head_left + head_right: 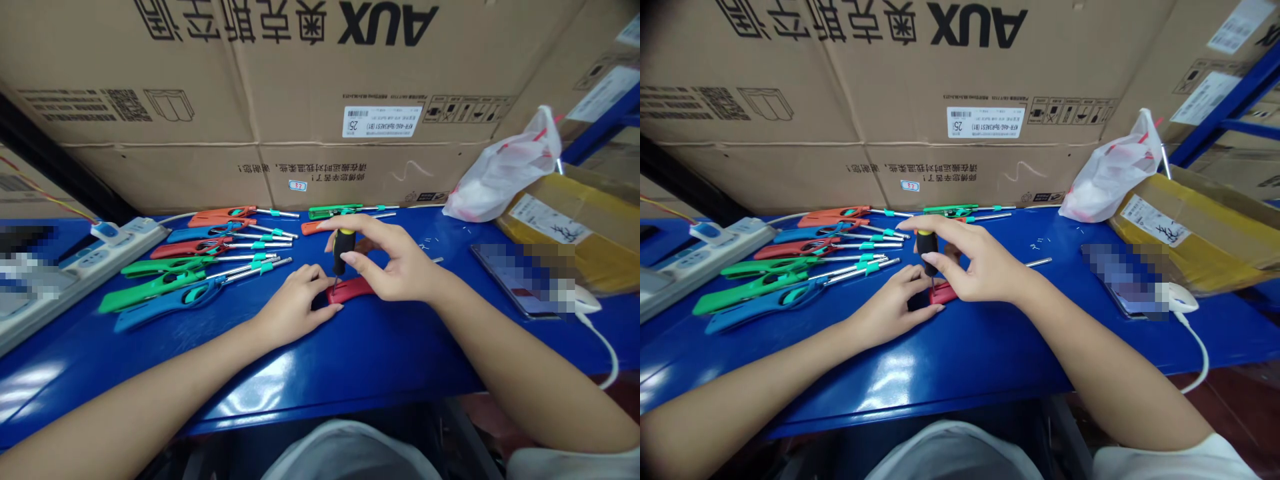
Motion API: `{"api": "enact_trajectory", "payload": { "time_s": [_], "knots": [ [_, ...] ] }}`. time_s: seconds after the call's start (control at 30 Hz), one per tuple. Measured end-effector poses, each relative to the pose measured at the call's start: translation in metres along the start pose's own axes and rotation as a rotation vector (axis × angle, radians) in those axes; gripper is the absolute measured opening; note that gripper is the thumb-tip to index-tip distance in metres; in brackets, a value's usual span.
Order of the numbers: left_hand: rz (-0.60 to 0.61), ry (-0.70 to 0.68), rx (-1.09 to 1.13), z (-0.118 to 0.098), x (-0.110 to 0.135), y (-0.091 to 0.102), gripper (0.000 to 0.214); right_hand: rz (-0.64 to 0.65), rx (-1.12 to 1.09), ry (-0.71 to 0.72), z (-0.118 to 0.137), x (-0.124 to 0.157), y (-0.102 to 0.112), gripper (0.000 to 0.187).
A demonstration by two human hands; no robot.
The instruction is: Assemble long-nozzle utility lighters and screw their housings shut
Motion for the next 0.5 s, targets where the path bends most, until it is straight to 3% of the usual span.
{"api": "enact_trajectory", "payload": {
  "time_s": [0.13, 0.23, 0.37, 0.5],
  "knots": [
    [-0.006, 0.005, 0.006, 0.0018, 0.0000, -0.0018, 0.035, -0.084, 0.116, 0.022, -0.0038, 0.0014, -0.0013, 0.033],
    [-0.004, 0.008, -0.002, 0.0018, -0.0004, -0.0020, 0.036, -0.065, 0.201, 0.060, -0.0008, 0.0025, -0.0028, 0.032],
    [-0.007, -0.014, -0.019, -0.0002, -0.0011, -0.0005, 0.037, 0.015, 0.087, 0.022, 0.0038, 0.0020, -0.0018, 0.037],
    [-0.008, -0.019, -0.007, 0.0002, -0.0005, -0.0009, 0.037, -0.029, 0.037, 0.001, 0.0004, 0.0019, -0.0006, 0.039]
  ]
}}
Point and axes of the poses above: each hand's wrist, its own x-axis away from the middle knuckle, its own y-axis out of the back of the hand, z = x × y, the point moved 5 cm from there along -x, towards the middle knuckle, and after that the axes turned 7 degrees about -z, right-handed, at the moved point
